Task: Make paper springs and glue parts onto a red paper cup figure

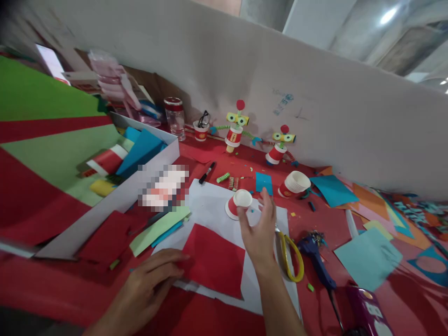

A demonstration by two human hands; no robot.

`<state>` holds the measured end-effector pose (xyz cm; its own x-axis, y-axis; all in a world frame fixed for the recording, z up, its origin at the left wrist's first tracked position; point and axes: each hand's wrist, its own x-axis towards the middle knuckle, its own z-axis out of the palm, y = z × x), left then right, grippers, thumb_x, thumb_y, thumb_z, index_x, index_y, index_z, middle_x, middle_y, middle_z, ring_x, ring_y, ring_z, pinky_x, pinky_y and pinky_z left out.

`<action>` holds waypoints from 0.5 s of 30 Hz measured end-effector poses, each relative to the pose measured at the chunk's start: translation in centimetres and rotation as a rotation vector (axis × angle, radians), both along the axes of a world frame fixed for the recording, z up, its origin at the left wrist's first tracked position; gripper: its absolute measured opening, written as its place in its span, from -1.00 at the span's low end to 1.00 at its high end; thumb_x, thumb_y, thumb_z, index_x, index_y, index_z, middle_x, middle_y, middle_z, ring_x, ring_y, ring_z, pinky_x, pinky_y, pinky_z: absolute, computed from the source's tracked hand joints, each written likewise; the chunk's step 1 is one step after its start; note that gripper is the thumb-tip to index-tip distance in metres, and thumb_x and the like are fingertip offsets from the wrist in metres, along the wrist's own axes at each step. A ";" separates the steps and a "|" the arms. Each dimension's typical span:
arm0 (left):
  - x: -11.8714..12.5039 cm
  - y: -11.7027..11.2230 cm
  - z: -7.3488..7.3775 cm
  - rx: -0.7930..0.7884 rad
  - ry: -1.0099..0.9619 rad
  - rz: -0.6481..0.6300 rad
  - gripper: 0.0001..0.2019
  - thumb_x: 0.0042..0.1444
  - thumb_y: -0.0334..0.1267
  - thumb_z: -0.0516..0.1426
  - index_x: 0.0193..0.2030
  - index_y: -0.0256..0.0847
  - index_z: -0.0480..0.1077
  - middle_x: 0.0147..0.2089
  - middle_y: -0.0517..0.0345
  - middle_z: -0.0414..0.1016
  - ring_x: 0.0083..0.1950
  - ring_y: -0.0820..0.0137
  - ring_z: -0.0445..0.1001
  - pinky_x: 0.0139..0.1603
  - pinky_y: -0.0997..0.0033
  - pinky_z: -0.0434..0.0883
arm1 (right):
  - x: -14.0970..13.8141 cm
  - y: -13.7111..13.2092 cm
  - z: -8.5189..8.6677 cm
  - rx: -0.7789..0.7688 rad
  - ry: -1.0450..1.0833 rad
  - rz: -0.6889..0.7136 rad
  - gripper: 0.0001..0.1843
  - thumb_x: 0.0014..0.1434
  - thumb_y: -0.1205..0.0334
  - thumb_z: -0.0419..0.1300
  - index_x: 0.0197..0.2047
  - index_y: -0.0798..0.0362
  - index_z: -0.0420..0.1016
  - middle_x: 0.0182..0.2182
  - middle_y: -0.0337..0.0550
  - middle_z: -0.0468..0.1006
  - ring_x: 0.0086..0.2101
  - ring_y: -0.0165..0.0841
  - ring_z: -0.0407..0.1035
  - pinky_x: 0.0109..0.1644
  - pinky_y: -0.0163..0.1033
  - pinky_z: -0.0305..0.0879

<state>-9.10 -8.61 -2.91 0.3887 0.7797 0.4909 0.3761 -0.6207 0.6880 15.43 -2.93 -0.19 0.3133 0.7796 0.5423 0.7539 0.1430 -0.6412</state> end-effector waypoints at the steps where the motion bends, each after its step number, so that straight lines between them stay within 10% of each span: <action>1: 0.0 -0.1 0.0 0.005 -0.011 0.005 -0.77 0.12 -0.56 0.01 -0.32 -0.17 0.41 -0.14 0.06 0.55 -0.06 0.41 0.50 -0.12 0.51 0.48 | 0.0 -0.3 0.2 0.066 0.002 -0.034 -0.42 0.15 0.08 0.18 0.20 0.03 0.19 0.06 0.07 0.36 -0.03 -0.20 0.34 0.01 -0.02 0.31; 4: -0.6 -0.2 -0.1 0.035 -0.017 0.010 -0.78 0.10 -0.56 0.02 -0.27 -0.19 0.40 -0.09 0.01 0.53 0.00 0.38 0.48 -0.07 0.45 0.48 | 0.1 -1.5 0.8 0.210 -0.019 -0.049 -0.84 0.24 0.22 0.06 -0.22 0.05 0.44 -0.36 -0.14 0.52 -0.30 -0.33 0.43 -0.18 -0.20 0.34; 7: -1.6 0.0 -0.1 0.113 0.050 0.072 -0.76 0.10 -0.55 0.03 -0.21 -0.18 0.42 -0.07 0.02 0.53 0.03 0.35 0.47 -0.01 0.39 0.47 | -0.5 -2.9 1.3 0.217 -0.080 0.195 -0.75 0.27 0.30 0.00 -0.43 0.03 0.38 -0.60 -0.26 0.41 -0.49 -0.39 0.36 -0.35 -0.27 0.28; 11: -3.3 0.1 -0.2 0.252 0.134 0.222 -0.74 0.10 -0.54 0.05 -0.17 -0.16 0.44 -0.14 0.07 0.58 -0.04 0.35 0.50 0.00 0.35 0.45 | -3.5 -4.0 1.7 0.082 -0.388 0.669 -0.80 0.20 0.14 0.13 -0.18 0.05 0.45 -0.40 -0.11 0.53 -0.36 -0.29 0.39 -0.26 -0.17 0.31; 15: -4.5 -1.2 -1.2 0.470 0.246 0.260 -0.68 0.07 -0.53 0.11 -0.09 -0.11 0.45 -0.22 0.14 0.62 -0.20 0.37 0.54 -0.03 0.30 0.40 | -6.4 -4.4 1.0 0.037 -0.736 0.783 -0.65 0.21 0.28 0.12 0.08 0.08 0.36 -0.25 -0.06 0.54 -0.33 -0.31 0.34 -0.28 -0.18 0.28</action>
